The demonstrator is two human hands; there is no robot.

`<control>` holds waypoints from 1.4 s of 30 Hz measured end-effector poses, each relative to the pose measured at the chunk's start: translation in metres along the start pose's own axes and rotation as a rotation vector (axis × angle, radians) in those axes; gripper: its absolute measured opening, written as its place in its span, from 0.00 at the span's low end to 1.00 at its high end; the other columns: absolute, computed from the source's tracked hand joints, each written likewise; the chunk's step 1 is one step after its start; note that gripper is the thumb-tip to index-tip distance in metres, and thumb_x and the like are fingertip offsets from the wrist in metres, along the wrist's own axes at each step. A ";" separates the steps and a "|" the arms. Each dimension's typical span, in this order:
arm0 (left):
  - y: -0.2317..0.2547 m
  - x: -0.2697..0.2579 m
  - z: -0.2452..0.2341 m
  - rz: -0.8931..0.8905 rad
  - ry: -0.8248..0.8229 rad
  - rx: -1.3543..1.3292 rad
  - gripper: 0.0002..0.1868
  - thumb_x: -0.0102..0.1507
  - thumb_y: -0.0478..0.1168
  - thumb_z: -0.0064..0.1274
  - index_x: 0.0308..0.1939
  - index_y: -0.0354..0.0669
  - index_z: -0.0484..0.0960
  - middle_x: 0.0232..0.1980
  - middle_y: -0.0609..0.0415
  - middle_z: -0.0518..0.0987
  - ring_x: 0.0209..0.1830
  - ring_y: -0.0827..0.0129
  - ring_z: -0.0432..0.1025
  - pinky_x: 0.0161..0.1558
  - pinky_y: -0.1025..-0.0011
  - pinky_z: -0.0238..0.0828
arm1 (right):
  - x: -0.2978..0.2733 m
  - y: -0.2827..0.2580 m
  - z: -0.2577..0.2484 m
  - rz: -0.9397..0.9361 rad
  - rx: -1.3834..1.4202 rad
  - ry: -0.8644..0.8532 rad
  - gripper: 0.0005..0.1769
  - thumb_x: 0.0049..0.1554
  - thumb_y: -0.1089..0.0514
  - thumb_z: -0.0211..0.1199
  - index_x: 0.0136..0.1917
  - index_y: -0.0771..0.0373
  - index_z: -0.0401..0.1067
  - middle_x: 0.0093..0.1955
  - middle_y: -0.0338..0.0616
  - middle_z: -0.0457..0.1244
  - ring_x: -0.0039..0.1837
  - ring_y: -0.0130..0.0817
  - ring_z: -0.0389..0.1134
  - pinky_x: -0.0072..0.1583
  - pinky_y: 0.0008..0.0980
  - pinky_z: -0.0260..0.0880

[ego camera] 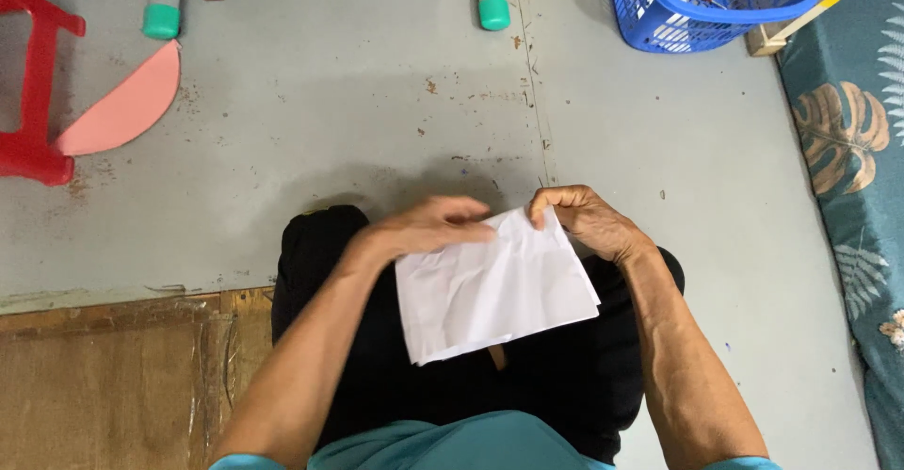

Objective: Organizing and sorting books and papers into a basket while sitting on the floor

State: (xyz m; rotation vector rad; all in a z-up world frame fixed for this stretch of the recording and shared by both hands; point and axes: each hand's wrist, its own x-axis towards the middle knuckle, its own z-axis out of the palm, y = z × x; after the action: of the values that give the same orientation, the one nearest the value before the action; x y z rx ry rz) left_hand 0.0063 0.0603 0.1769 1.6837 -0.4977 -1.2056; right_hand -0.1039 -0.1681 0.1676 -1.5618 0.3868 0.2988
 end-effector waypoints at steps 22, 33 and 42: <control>0.000 0.031 0.059 0.055 0.653 -0.525 0.16 0.53 0.54 0.63 0.32 0.47 0.82 0.26 0.59 0.79 0.27 0.76 0.71 0.33 0.78 0.69 | -0.037 0.018 0.048 0.034 0.155 0.371 0.09 0.51 0.56 0.68 0.42 0.63 0.74 0.33 0.50 0.70 0.32 0.35 0.71 0.37 0.28 0.72; 0.008 0.023 0.070 0.089 0.740 -0.554 0.24 0.61 0.59 0.51 0.48 0.44 0.83 0.35 0.56 0.77 0.33 0.73 0.69 0.35 0.75 0.69 | -0.052 0.067 0.041 -0.215 0.187 0.596 0.18 0.56 0.54 0.62 0.28 0.63 0.69 0.21 0.41 0.61 0.24 0.23 0.58 0.29 0.19 0.59; 0.052 0.022 0.085 0.071 0.788 -0.594 0.20 0.59 0.54 0.52 0.37 0.40 0.83 0.34 0.58 0.78 0.30 0.71 0.68 0.28 0.68 0.62 | -0.092 0.044 0.033 -0.375 0.171 0.622 0.25 0.58 0.50 0.59 0.25 0.54 0.52 0.25 0.27 0.47 0.30 0.20 0.46 0.31 0.24 0.47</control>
State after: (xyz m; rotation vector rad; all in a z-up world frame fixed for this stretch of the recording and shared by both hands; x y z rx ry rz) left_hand -0.0487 -0.0197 0.2083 1.4401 0.2675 -0.4782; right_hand -0.2044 -0.1304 0.1658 -1.4979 0.5690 -0.5128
